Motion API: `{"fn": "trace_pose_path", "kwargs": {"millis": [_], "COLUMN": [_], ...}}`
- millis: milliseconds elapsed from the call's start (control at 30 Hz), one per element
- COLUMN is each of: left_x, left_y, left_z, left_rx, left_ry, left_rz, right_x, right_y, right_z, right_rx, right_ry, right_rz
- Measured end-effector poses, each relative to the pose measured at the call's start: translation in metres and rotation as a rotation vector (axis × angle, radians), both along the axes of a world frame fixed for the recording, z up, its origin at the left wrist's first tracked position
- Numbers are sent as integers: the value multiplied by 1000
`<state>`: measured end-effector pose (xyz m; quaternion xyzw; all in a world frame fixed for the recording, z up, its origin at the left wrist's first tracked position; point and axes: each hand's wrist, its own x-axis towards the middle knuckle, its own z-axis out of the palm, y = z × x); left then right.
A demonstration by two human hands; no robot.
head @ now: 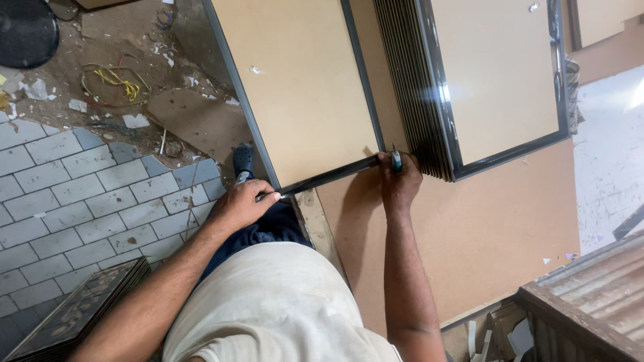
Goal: The person uses a utility knife to trim the edges of picture frames on a workbench. They repeatedly cut along the frame borders, remove small trim pieces, and stack the frames. The person also briefly picks up a stack of frames from the floor and places them on the table.
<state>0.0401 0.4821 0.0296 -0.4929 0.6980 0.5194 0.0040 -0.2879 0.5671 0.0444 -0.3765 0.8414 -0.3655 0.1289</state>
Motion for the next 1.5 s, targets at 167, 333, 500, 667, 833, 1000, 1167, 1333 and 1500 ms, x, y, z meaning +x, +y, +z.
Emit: {"fn": "trace_pose_path", "kwargs": {"millis": [167,333,500,667,833,1000,1167,1333,1500], "left_x": [3,7,9,10,14,19,24,27,27], "left_y": [-2,-4,-7,-5,-8,-6,0,1,2], "left_z": [1,1,-6,-13,-11,-15,-24,-23,-23], "left_rx": [8,23,154,218,213,204,216,177,174], "left_ry": [20,-35,-43,-17,17,122,219,203,188], "left_rz": [-17,-31,-18,-18,-27,-11,30,37,10], "right_x": [1,-9,16,117,197,184,196,196,188], "right_y": [0,0,1,5,7,10,21,22,28], "right_z": [-8,-7,-7,-12,4,24,15,10,34], "right_rx": [-29,207,359,576,398,386,399,520,728], "right_ry": [96,-18,1,-98,37,-98,34,45,83], "right_rz": [-38,-93,-197,-141,182,338,544,575,615]}}
